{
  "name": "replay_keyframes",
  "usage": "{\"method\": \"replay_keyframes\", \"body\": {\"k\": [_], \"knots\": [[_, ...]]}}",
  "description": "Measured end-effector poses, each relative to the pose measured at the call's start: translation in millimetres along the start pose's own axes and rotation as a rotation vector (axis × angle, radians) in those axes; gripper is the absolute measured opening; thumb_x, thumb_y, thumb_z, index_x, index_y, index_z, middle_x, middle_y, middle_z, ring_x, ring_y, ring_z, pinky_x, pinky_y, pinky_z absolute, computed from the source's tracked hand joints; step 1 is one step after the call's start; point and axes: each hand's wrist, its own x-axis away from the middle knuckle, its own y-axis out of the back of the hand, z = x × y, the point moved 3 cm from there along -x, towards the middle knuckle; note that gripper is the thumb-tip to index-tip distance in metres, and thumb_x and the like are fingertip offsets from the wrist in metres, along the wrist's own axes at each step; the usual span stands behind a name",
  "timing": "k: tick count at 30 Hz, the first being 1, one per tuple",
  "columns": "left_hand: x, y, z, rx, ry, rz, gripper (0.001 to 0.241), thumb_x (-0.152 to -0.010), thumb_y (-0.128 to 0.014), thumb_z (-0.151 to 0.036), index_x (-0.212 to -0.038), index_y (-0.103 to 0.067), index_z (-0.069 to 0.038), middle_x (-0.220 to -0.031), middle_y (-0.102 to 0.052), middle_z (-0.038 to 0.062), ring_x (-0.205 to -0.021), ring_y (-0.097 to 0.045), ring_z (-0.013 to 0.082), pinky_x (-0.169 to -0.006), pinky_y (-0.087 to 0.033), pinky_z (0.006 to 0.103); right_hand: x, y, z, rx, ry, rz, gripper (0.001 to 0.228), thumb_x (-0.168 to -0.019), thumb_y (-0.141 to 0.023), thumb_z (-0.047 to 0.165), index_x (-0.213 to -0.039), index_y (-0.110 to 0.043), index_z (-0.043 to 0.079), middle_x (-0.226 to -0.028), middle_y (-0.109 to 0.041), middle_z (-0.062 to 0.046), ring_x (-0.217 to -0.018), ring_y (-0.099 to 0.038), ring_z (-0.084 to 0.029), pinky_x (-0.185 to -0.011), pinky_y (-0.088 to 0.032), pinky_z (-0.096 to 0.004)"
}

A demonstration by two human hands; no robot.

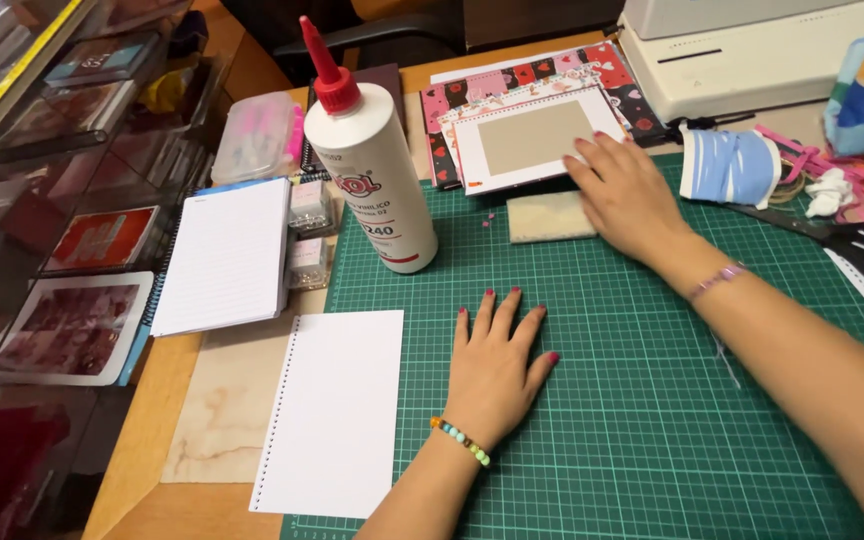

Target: The person trims the edges of a patterned paper frame with scissors on a green cutting mat. They then pick up a white sheet of paper and apply glue from a large bottle along the edges of the frame, preparing to attach the paper.

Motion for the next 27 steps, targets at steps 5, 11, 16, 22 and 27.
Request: {"method": "replay_keyframes", "body": {"k": [5,11,16,22,27], "knots": [[1.8,-2.0,-1.1,0.000,-0.004,-0.003,0.054,-0.103,-0.049,-0.044,-0.150,-0.046,-0.018,-0.158,-0.037,0.016,-0.150,-0.026,0.0429,-0.118,-0.017,0.0659,-10.3,-27.6,22.7,0.007,0.040,0.003,0.047,-0.095,-0.064,0.024,-0.140,-0.062,0.016,-0.137,-0.064,-0.010,-0.132,-0.058,-0.032,-0.110,-0.043,-0.047],[1.1,-2.6,-1.6,0.002,-0.004,-0.010,0.054,-0.102,-0.050,-0.044,-0.150,-0.047,-0.017,-0.158,-0.037,0.017,-0.150,-0.026,0.0436,-0.118,-0.016,0.0671,-11.2,-44.6,33.1,0.097,0.036,0.041,0.038,-0.100,-0.057,0.020,-0.138,-0.063,0.018,-0.131,-0.069,-0.010,-0.124,-0.064,-0.031,-0.104,-0.048,-0.047],[-2.9,-20.8,6.2,-0.089,-0.075,-0.243,0.057,-0.097,-0.056,-0.048,-0.143,-0.055,-0.016,-0.155,-0.045,0.017,-0.144,-0.034,0.0443,-0.114,-0.023,0.0657,-18.9,-41.8,32.1,0.220,0.101,0.019,0.040,-0.092,-0.056,0.013,-0.131,-0.066,0.011,-0.132,-0.070,-0.011,-0.114,-0.069,-0.031,-0.087,-0.056,-0.042],[-3.5,-19.2,5.0,-0.081,-0.060,-0.207,0.057,-0.098,-0.056,-0.049,-0.144,-0.054,-0.016,-0.156,-0.043,0.017,-0.146,-0.032,0.0432,-0.113,-0.024,0.0657,-22.5,-25.8,32.2,0.278,0.174,-0.092,0.029,-0.088,-0.064,0.012,-0.117,-0.072,0.008,-0.117,-0.075,-0.010,-0.100,-0.074,-0.027,-0.075,-0.060,-0.036],[-1.3,-20.4,4.5,-0.080,-0.068,-0.263,0.056,-0.096,-0.058,-0.049,-0.142,-0.057,-0.016,-0.154,-0.046,0.017,-0.144,-0.036,0.0436,-0.112,-0.027,0.0653,-31.1,23.5,30.2,0.306,0.254,-0.232,0.006,-0.091,-0.064,0.007,-0.094,-0.067,0.010,-0.086,-0.068,-0.005,-0.067,-0.058,-0.020,-0.057,-0.042,-0.032]]}}
